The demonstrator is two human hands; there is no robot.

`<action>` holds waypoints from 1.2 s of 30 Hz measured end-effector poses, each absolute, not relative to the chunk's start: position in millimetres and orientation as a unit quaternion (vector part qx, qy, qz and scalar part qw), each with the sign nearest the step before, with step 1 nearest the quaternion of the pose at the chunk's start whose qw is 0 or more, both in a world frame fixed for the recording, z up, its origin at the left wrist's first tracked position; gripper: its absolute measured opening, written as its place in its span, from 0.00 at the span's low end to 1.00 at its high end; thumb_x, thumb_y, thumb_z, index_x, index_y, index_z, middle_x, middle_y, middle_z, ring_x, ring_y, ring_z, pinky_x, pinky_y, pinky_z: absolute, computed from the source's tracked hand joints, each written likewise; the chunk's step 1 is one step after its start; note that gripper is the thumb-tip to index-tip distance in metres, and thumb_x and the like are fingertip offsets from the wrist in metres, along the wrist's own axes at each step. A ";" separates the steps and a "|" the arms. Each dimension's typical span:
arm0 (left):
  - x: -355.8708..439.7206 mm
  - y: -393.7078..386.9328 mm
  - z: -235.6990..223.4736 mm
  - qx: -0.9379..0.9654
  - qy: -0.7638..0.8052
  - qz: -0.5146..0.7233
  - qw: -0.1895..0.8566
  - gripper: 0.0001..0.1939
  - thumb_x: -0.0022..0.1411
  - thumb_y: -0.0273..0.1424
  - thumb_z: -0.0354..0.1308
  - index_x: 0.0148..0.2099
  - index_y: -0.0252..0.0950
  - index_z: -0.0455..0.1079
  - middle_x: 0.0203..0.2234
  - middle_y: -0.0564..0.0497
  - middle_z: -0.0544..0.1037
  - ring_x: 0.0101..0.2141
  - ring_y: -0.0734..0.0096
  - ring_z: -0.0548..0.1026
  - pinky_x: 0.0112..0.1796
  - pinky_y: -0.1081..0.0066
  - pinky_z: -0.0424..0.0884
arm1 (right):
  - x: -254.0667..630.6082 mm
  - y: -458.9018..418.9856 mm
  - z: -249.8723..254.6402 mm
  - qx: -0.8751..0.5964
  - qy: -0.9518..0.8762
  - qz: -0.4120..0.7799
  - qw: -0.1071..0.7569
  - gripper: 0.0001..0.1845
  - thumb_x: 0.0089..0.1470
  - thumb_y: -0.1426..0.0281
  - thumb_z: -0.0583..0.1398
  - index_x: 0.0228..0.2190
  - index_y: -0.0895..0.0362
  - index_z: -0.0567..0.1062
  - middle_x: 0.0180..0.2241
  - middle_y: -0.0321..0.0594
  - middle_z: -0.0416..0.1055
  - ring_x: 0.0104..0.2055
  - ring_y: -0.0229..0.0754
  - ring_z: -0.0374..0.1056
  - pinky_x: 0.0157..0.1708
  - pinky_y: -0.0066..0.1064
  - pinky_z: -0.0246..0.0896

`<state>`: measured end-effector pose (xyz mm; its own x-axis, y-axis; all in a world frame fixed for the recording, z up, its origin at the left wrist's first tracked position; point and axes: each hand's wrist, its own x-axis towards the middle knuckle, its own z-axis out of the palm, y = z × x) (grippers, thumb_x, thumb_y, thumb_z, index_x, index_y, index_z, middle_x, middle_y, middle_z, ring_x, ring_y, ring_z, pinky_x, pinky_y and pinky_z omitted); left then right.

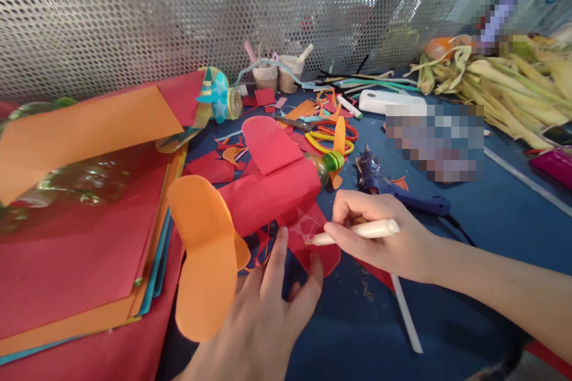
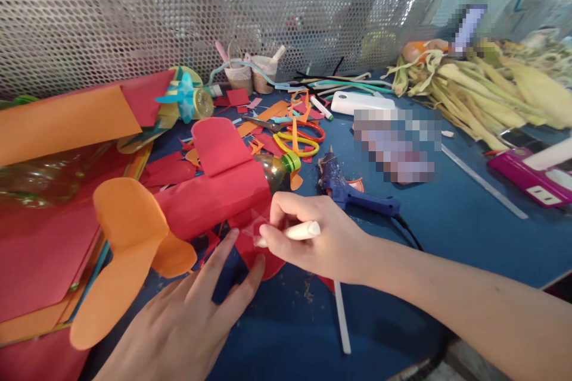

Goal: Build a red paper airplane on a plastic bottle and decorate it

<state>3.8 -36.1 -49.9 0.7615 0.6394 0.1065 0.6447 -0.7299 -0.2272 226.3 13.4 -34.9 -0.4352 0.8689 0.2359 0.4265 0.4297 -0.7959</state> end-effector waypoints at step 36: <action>-5.3 -37.2 -64.2 -0.927 -0.340 -0.015 0.157 0.34 0.57 0.22 0.43 0.66 0.41 0.52 0.57 0.32 0.67 0.36 0.60 0.80 0.30 0.67 0.78 | 229.3 20.1 -28.2 -0.451 -0.667 0.448 0.389 0.07 0.56 0.72 0.54 0.26 0.54 0.61 0.18 0.26 0.57 0.18 0.31 0.53 0.18 0.24 0.49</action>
<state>-5.3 -37.2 -64.2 0.7677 0.6264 0.1352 0.6359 -0.7187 -0.2813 229.3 20.1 -28.2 -0.2909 0.9498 0.1150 0.2540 0.1925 -0.9479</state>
